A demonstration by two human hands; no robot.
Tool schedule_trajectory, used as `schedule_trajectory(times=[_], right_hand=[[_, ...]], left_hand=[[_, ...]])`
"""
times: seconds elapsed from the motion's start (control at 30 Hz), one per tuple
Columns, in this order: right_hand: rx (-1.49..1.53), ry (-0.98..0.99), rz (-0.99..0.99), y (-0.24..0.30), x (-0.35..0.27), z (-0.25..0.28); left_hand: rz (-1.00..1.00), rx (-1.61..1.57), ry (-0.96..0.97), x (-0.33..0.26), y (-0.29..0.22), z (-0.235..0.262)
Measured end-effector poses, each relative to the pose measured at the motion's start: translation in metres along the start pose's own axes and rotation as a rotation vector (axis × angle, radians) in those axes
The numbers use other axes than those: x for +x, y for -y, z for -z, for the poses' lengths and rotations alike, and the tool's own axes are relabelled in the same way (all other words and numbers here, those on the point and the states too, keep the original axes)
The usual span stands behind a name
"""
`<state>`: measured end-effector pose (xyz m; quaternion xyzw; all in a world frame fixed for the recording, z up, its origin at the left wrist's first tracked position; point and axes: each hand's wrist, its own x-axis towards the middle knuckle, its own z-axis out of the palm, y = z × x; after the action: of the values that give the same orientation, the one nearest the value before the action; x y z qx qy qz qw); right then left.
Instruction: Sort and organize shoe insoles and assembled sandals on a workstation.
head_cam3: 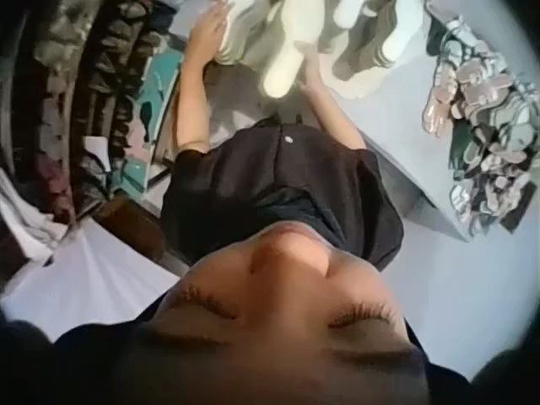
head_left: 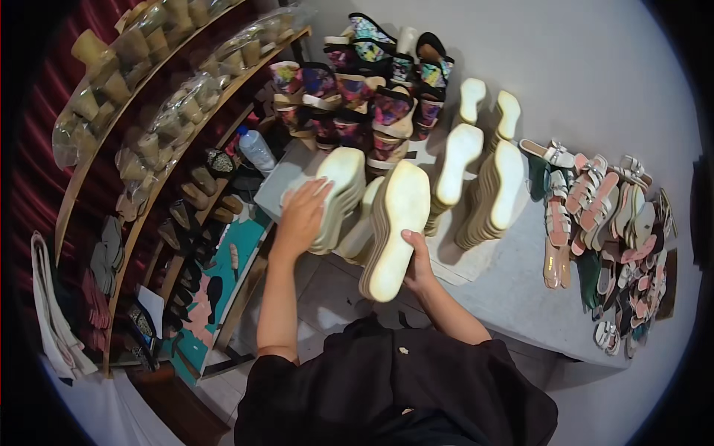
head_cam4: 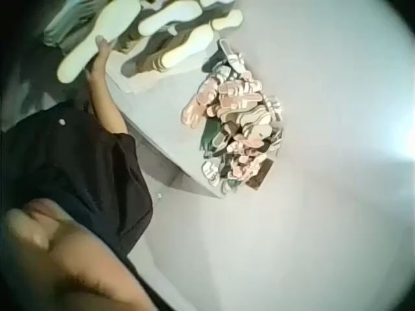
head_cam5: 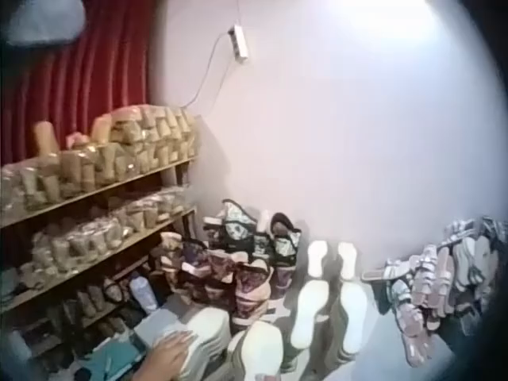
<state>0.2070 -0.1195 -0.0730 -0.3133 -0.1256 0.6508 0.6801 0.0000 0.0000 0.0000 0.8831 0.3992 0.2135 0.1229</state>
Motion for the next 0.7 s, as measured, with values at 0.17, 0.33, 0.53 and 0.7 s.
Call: schedule_trajectory(times=[0.17, 0.33, 0.53, 0.7], right_hand=[[-0.008, -0.184, 0.150, -0.046, 0.054, -0.029], [-0.042, -0.249, 0.253, -0.064, 0.082, -0.035], [-0.069, -0.312, 0.231, -0.078, 0.096, -0.040], [-0.071, -0.317, 0.264, -0.086, 0.102, -0.035]], left_hand=[[-0.048, 0.028, 0.077, 0.023, 0.038, -0.004], [-0.097, 0.029, 0.091, 0.026, 0.058, -0.023], [-0.112, 0.027, 0.134, 0.027, 0.072, -0.038], [-0.102, 0.032, 0.163, 0.026, 0.075, -0.039]])
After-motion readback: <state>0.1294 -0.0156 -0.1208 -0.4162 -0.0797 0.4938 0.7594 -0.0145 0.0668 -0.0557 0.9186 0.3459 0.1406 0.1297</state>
